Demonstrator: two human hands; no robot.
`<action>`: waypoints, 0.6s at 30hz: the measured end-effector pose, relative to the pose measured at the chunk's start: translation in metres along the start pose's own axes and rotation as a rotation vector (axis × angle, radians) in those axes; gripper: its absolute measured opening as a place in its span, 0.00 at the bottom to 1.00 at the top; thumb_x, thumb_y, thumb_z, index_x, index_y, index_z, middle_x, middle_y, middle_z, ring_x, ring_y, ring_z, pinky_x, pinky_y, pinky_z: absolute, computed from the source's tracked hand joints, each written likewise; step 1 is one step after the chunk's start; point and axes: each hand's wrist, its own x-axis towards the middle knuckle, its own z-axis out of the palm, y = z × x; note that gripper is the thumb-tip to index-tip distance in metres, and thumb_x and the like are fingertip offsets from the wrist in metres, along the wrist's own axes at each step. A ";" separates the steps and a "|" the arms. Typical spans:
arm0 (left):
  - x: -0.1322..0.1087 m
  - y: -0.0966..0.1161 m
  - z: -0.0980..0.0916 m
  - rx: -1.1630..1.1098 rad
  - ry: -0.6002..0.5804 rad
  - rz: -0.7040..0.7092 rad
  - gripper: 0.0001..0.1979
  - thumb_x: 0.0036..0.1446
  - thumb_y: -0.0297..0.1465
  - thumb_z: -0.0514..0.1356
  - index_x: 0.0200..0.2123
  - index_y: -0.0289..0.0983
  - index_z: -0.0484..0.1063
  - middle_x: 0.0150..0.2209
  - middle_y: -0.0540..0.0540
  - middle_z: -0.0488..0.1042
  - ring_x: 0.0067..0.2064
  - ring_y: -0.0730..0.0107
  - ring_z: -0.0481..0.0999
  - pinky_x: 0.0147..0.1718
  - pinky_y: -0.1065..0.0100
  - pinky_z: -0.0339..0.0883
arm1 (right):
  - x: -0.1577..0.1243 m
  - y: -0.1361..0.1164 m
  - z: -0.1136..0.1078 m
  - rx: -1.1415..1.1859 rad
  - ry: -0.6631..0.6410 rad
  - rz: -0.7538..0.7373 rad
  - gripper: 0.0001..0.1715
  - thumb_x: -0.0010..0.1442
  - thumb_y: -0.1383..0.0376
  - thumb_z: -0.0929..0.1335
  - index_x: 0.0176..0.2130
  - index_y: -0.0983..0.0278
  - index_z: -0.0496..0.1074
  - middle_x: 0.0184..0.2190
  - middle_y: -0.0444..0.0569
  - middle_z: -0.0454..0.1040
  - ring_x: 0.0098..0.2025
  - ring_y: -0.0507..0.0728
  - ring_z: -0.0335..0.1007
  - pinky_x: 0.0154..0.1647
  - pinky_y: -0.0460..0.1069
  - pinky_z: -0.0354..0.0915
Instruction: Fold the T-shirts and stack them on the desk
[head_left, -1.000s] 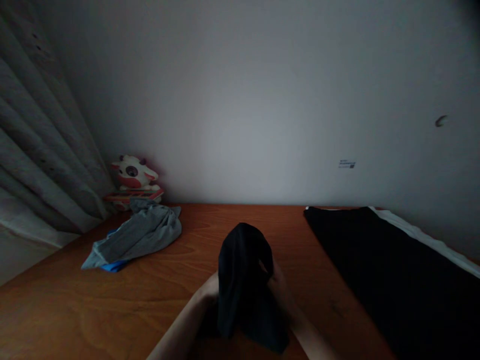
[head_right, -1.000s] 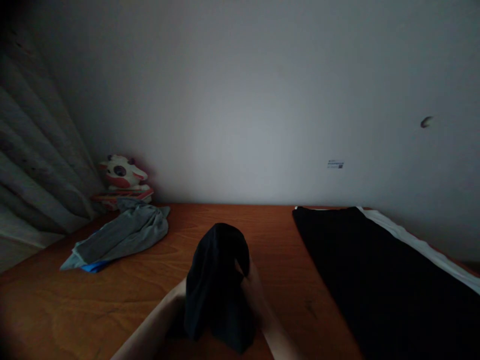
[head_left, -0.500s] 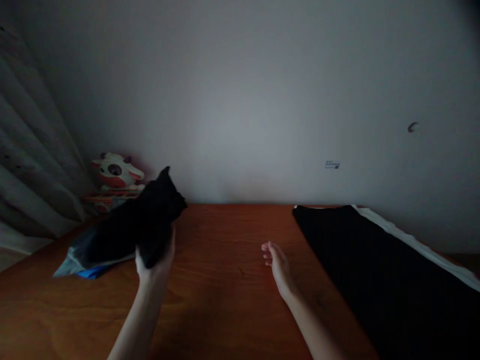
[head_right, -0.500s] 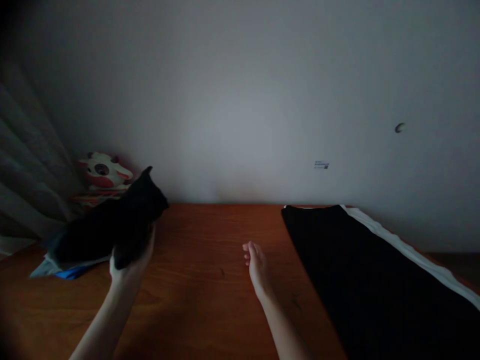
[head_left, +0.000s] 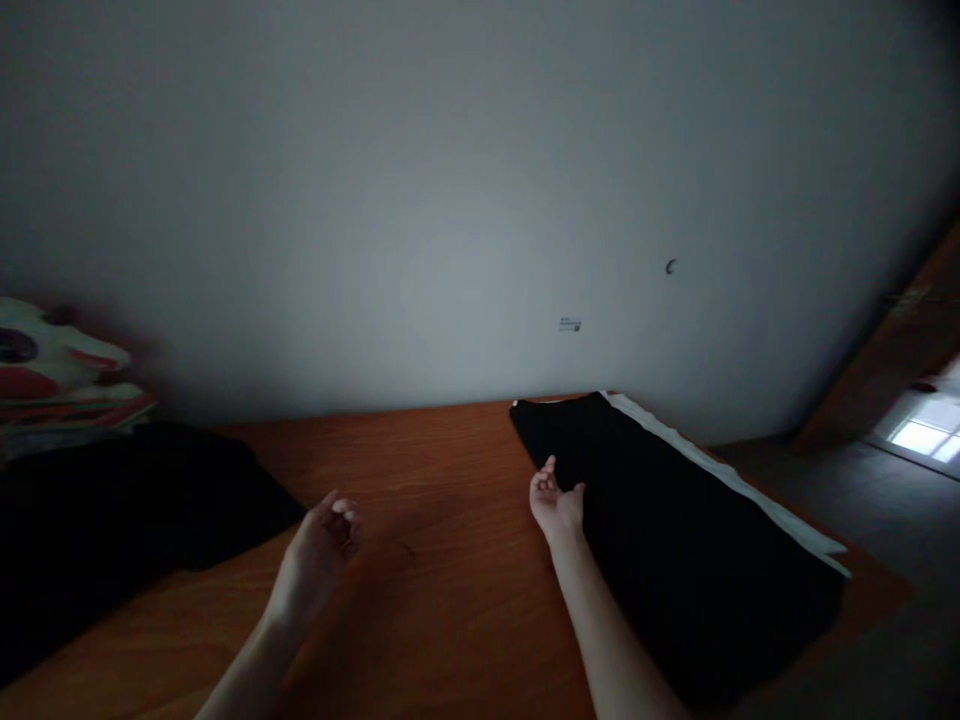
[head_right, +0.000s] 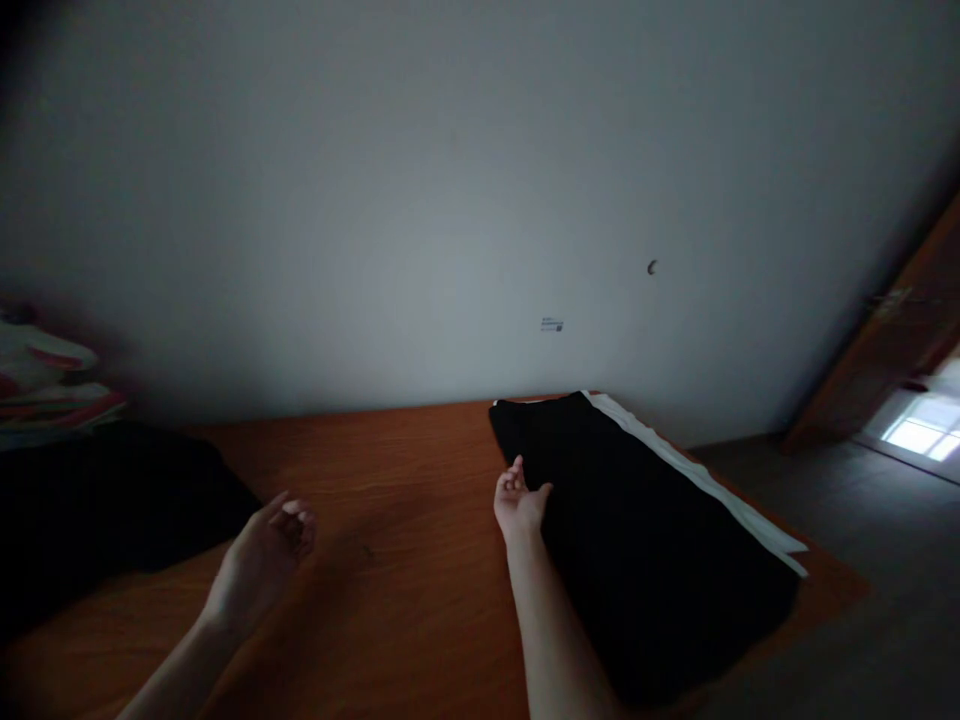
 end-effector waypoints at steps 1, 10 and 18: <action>0.001 -0.005 0.001 0.018 -0.006 -0.001 0.10 0.61 0.27 0.55 0.26 0.37 0.70 0.25 0.51 0.71 0.25 0.75 0.73 0.26 0.75 0.70 | 0.002 -0.004 -0.001 0.040 0.013 0.014 0.44 0.72 0.51 0.39 0.36 0.60 0.72 0.25 0.46 0.77 0.22 0.49 0.72 0.23 0.42 0.69; 0.000 -0.022 0.000 0.185 -0.048 -0.074 0.08 0.58 0.30 0.60 0.26 0.37 0.71 0.25 0.51 0.71 0.27 0.72 0.73 0.28 0.73 0.70 | 0.010 0.000 -0.008 -0.085 -0.008 -0.023 0.43 0.73 0.60 0.37 0.41 0.63 0.72 0.31 0.50 0.80 0.24 0.48 0.76 0.20 0.40 0.70; 0.012 -0.031 -0.012 0.237 -0.117 -0.034 0.05 0.54 0.31 0.64 0.27 0.36 0.74 0.26 0.49 0.73 0.28 0.71 0.73 0.27 0.73 0.69 | 0.014 0.011 -0.009 -0.305 0.047 -0.235 0.22 0.73 0.55 0.53 0.32 0.58 0.64 0.18 0.39 0.70 0.17 0.48 0.68 0.16 0.40 0.64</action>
